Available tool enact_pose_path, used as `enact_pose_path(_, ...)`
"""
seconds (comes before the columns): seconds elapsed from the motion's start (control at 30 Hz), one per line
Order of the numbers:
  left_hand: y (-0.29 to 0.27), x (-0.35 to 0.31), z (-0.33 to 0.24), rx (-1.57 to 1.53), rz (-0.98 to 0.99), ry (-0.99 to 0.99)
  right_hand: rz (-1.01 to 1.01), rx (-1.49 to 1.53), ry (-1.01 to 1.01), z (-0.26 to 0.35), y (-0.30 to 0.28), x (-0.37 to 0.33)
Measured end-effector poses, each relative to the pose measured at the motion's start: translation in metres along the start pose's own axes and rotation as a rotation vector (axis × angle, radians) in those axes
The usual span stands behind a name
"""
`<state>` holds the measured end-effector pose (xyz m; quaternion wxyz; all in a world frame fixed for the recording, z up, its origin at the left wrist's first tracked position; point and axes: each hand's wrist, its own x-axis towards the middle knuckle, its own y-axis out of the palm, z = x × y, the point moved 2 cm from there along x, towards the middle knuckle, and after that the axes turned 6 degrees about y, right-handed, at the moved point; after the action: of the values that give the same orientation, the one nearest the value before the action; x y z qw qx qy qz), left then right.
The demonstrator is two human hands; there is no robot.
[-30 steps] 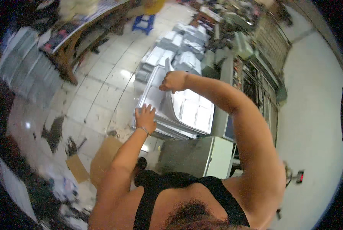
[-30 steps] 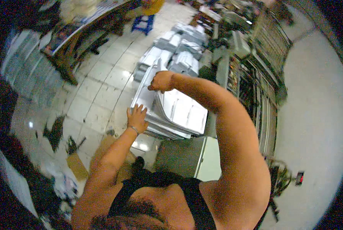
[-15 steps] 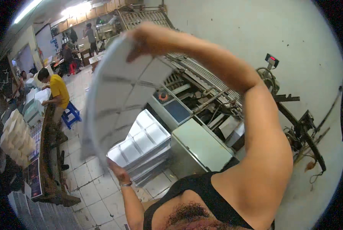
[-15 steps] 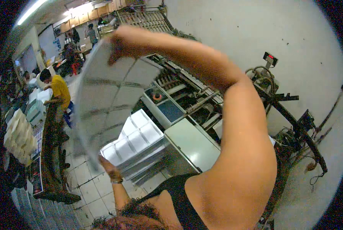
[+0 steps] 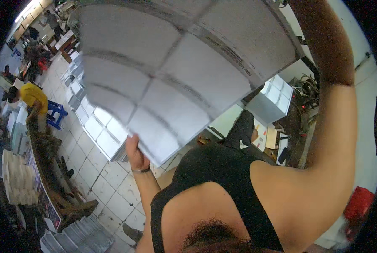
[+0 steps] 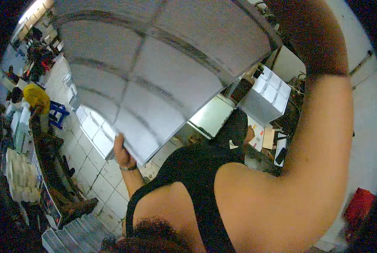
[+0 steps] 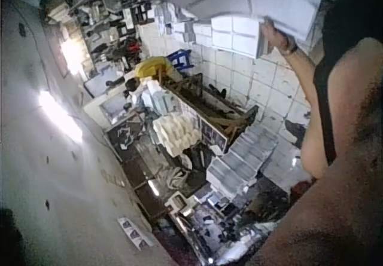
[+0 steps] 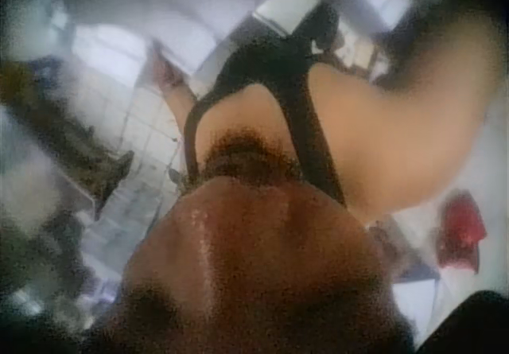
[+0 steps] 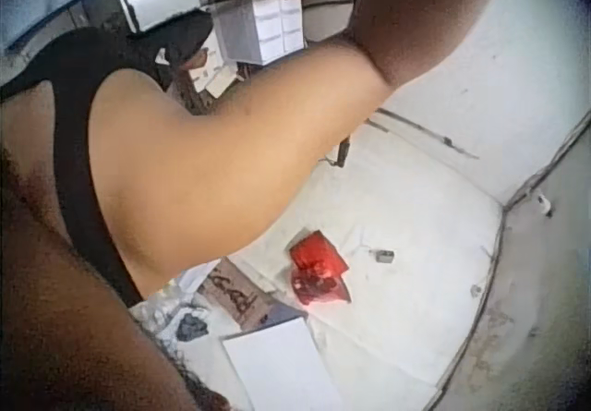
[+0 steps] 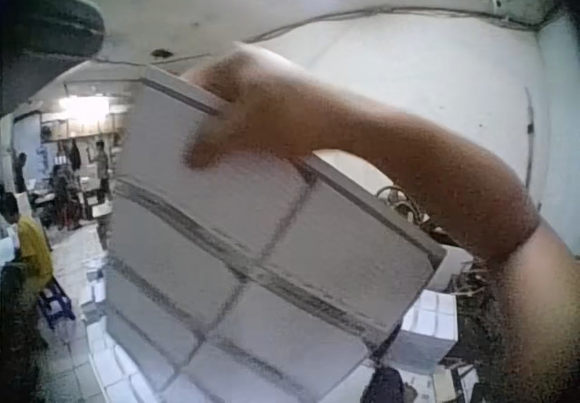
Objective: The person fans through a stack of printed paper documents, lifts the stack to align the sheets, and places them into the feeder mechanism of a printing or binding machine.
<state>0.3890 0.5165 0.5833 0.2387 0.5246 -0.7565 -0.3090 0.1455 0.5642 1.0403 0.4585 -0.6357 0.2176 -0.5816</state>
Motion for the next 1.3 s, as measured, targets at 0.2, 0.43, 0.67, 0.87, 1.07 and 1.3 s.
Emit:
enact_pose_path(0.2,0.013,0.020,-0.028,0.323,0.150,-0.092,-0.037,0.152,0.549,-0.118,0.079,-0.114)
enact_pose_path(0.43,0.011,0.078,-0.008,0.791,0.221,-0.454,0.038,-0.089,0.947,-0.163,0.233,-0.235)
enact_pose_path(0.67,0.035,0.103,-0.028,1.285,0.227,-0.459,0.176,0.157,1.112,-0.169,0.243,-0.262)
enact_pose_path(0.87,0.112,0.100,-0.035,1.955,0.567,-0.238,0.161,0.290,1.122,-0.170,0.224,-0.286)
enact_pose_path(1.07,0.142,0.075,-0.003,2.072,0.753,0.132,0.476,-0.273,0.966,-0.121,0.263,-0.269)
enact_pose_path(1.3,0.097,0.101,-0.057,1.041,0.354,-0.390,0.193,0.513,1.183,-0.177,0.185,-0.271)
